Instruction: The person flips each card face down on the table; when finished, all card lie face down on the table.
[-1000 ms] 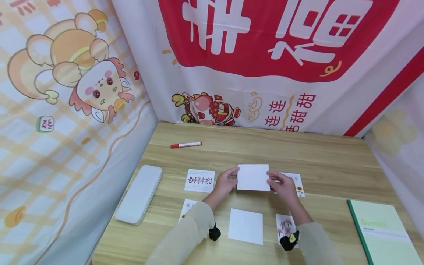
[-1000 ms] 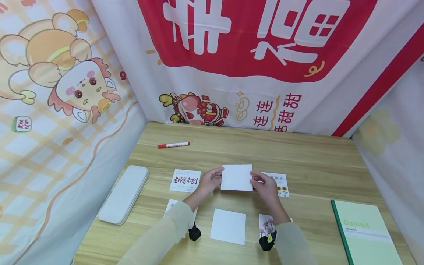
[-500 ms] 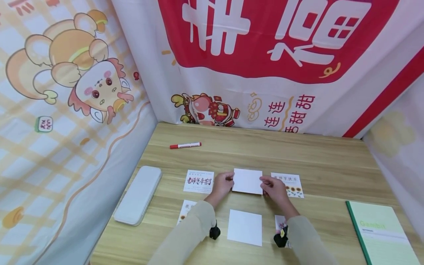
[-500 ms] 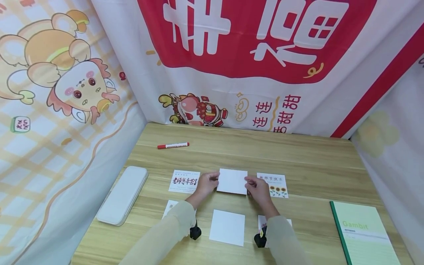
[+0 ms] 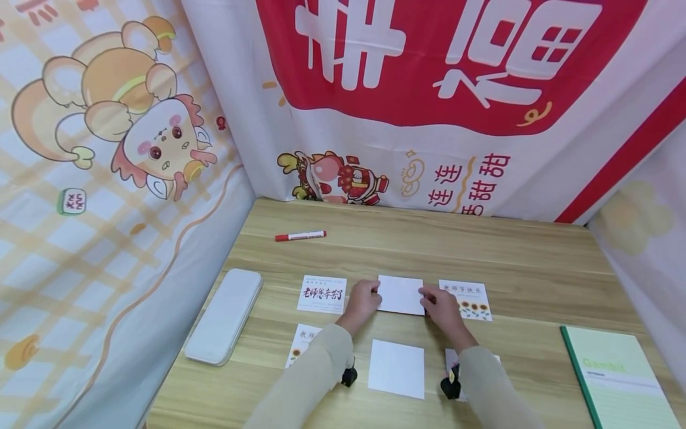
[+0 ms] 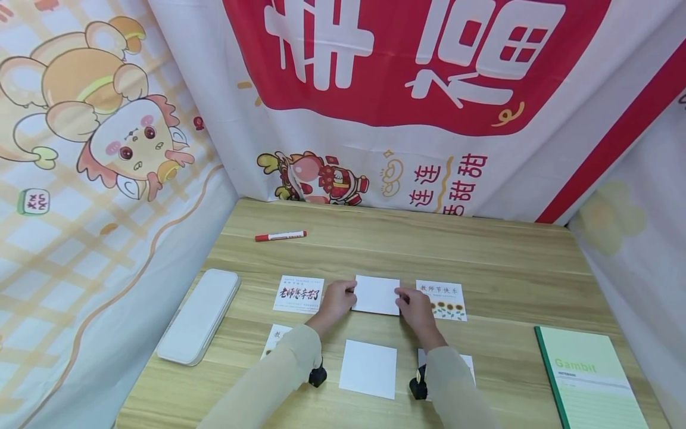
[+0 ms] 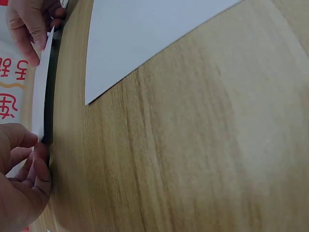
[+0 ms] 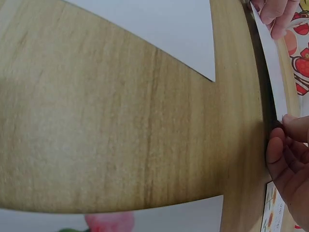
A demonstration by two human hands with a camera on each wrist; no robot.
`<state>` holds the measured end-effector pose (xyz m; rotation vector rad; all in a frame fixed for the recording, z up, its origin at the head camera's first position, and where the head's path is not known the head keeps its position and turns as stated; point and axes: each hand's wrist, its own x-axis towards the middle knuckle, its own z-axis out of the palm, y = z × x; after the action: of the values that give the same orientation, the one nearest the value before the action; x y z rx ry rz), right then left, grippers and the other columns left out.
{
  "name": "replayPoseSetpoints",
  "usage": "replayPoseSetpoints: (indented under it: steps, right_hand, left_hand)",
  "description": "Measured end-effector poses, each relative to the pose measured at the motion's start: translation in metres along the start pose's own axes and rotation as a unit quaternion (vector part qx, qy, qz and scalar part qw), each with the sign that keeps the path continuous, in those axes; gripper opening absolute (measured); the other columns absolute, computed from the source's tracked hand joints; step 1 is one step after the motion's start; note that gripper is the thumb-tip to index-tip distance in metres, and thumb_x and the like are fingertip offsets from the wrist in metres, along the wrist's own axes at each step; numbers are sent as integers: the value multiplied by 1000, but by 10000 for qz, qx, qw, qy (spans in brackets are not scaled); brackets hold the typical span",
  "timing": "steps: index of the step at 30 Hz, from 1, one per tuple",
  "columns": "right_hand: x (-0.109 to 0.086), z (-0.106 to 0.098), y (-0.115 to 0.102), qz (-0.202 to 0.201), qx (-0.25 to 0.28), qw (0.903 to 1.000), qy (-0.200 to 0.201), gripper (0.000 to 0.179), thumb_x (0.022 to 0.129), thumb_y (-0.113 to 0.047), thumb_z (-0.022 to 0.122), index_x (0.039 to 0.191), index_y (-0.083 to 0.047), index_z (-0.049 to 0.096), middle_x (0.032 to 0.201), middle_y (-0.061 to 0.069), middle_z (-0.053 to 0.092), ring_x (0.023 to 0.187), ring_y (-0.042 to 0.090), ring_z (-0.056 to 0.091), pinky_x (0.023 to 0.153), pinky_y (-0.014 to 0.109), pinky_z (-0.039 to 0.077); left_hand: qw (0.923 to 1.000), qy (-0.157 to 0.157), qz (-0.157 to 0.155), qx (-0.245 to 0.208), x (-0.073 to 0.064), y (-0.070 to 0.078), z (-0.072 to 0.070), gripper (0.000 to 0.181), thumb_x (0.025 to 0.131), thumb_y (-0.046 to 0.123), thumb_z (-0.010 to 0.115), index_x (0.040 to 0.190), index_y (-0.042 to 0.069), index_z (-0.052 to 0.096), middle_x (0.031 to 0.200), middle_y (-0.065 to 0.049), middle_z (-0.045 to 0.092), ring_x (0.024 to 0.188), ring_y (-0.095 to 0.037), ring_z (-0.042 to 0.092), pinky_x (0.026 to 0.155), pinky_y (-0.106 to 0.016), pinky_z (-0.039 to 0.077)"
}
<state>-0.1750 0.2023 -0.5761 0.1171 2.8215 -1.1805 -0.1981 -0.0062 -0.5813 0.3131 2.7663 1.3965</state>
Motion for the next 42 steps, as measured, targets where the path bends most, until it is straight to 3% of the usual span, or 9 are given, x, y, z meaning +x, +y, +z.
replayPoseSetpoints:
  steps: [2,12,20,23,27,31,35,39,42]
  right_hand:
    - [1,1,0,63,-52,10000,-31,25,86,-4,62,111,-4,65,90,7,62,81,21,54,74,37,49]
    - [7,4,3,194,-202,9996,-15,27,85,-4,64,111,-6,65,87,5,60,78,21,52,68,34,47]
    - [6,5,4,146,-12,9998,133,29,88,-6,60,117,-6,62,102,11,63,90,24,55,80,41,48]
    - [0,6,-6,-40,29,9993,362,31,87,-5,59,118,-4,60,92,11,62,81,23,55,72,37,48]
    - [-10,15,-32,-533,231,9971,496,33,82,0,60,114,-3,61,79,6,55,67,17,51,59,29,46]
    - [-19,32,-68,-1194,607,9910,-24,37,79,3,61,115,-2,60,85,8,56,66,15,53,58,27,47]
    - [-26,52,-96,-1469,814,9814,-928,43,81,2,61,123,-1,54,100,16,58,72,17,55,63,30,49]
    - [-27,73,-113,-1607,734,9698,-1680,50,82,-1,60,131,-3,48,118,20,54,74,17,54,64,30,48]
    - [-26,84,-118,-1657,545,9651,-1953,54,82,-3,59,135,-4,44,122,17,51,71,17,51,62,31,47]
  left_hand:
    - [9999,-4,-39,125,0,-1,1,34,69,-8,62,102,-2,69,77,-5,55,76,-17,51,72,-28,48]
    - [9993,-85,-72,351,0,-1,1,41,70,-6,64,111,-1,65,82,-5,53,78,-17,49,75,-29,47]
    - [9992,-181,-248,268,-3,1,-1,43,72,-4,66,115,1,63,92,-5,57,88,-19,52,82,-30,47]
    - [9994,-184,-286,-41,-7,4,-10,42,75,-2,64,117,3,62,99,-5,58,92,-18,53,82,-29,48]
    - [9988,-131,-431,-199,-14,9,-42,43,80,3,62,122,7,58,110,-11,57,93,-23,55,79,-33,50]
    - [9939,210,-850,669,-20,-1,-82,45,80,11,65,124,10,58,115,-17,54,97,-31,54,78,-41,49]
    - [9769,503,-1442,1496,-26,-21,-110,48,80,19,67,125,9,56,118,-19,49,107,-36,45,87,-49,40]
    - [9610,410,-1986,1879,-34,-37,-122,55,82,25,65,131,7,49,120,-20,46,108,-37,41,88,-52,36]
    - [9569,304,-2188,1886,-37,-41,-121,58,83,28,64,134,7,45,120,-23,45,108,-39,42,88,-54,37]
